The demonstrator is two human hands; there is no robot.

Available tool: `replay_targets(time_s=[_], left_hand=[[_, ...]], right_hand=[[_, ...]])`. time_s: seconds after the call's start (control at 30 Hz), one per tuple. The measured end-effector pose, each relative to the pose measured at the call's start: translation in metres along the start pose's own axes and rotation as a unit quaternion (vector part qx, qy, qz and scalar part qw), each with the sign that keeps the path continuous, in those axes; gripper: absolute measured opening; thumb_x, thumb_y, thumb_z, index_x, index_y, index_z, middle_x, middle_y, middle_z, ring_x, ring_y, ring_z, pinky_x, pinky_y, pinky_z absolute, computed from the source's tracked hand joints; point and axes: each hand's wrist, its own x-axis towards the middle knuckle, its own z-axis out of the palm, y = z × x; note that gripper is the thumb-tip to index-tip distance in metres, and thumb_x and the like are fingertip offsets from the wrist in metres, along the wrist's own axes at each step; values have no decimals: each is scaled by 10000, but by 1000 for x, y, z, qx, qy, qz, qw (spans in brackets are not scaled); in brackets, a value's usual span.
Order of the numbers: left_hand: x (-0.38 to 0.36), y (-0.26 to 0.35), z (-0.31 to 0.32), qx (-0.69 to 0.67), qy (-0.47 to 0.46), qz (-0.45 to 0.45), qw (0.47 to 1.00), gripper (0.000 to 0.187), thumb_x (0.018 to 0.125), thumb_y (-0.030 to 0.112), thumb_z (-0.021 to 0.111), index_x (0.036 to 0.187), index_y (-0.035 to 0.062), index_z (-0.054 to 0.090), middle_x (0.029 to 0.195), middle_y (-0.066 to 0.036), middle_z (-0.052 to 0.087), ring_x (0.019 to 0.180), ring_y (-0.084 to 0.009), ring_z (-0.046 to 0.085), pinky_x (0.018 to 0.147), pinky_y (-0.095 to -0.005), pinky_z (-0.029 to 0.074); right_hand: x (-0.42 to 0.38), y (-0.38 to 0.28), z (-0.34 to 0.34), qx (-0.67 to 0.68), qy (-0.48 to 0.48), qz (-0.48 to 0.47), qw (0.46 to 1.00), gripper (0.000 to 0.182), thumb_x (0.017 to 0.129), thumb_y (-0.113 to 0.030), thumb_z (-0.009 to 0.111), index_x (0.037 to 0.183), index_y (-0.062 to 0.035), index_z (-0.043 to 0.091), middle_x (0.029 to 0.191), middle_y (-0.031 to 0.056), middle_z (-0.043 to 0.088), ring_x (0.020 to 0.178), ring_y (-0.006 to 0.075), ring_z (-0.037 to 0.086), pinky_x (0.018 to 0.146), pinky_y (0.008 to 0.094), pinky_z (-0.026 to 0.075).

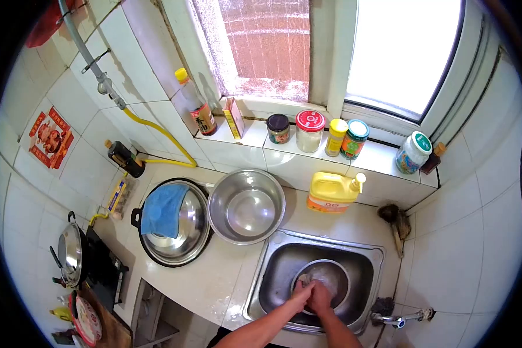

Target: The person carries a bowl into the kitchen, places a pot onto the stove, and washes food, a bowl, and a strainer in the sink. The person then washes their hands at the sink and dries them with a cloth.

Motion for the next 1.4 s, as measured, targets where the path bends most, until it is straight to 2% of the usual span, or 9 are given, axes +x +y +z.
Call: replay_targets(time_s=[0.13,0.2,0.4,0.57,0.7,0.87,0.97,1.03,1.4], left_hand=[[-9,-5,-1,92,49,-42,994,765,909,526,612,1465,110,292,1496,-174,347,1303,-306,429,961,-516,439],[45,-36,-19,149,88,37,984,750,909,528,612,1423,51,345,1474,-176,383,1287,-311,453,982,-521,439],[79,-29,-44,-236,-175,-76,953,280,961,249,570,1161,53,573,1150,-176,639,970,-328,660,879,-482,547],[35,-43,-25,-73,-11,-65,995,283,969,188,538,1237,105,574,1172,-95,647,1034,-258,647,897,-466,525],[-8,5,3,37,67,-50,996,289,965,294,575,1205,133,562,1095,-97,654,966,-276,655,845,-500,532],[66,-16,-49,-98,-85,-103,986,258,966,364,573,1077,133,596,880,-95,653,824,-270,637,729,-479,539],[10,17,-37,-99,-89,-36,990,350,961,368,534,1022,38,634,948,-145,671,854,-287,655,799,-452,550],[23,-11,-39,-157,-185,-66,968,341,993,343,479,1076,52,635,1097,-139,655,1014,-272,633,927,-439,512],[-13,4,-11,-156,-175,-47,971,428,1009,389,440,1327,120,539,1266,-84,608,1168,-236,567,1047,-372,420]], right_hand=[[-5,11,25,87,107,67,988,411,853,-267,659,1151,-10,538,1127,268,607,1032,468,584,886,510,454],[-24,2,44,222,-90,133,962,439,868,-310,655,1150,6,540,1134,282,611,1036,442,603,900,498,460],[-24,-41,11,243,-49,45,968,331,908,-301,586,963,24,591,996,233,644,929,398,626,826,476,474],[13,-23,-21,98,-60,151,982,381,916,-345,570,867,32,591,1045,287,627,999,469,571,850,546,436],[-1,-5,30,51,179,110,976,385,915,-367,591,895,12,656,938,236,670,957,439,618,845,528,462],[-35,-61,-3,311,-115,230,915,414,928,-334,622,1057,60,629,984,133,683,892,188,621,816,341,489],[-37,-79,1,203,107,-29,973,338,920,-298,579,936,37,619,1029,313,627,989,476,586,848,487,467],[-19,-91,-49,139,-59,107,983,327,897,-264,565,1058,15,624,1088,286,616,1063,486,552,937,526,432],[-26,-65,-16,297,63,17,953,410,964,-160,458,1321,27,535,1368,236,540,1298,376,494,1109,415,348]])
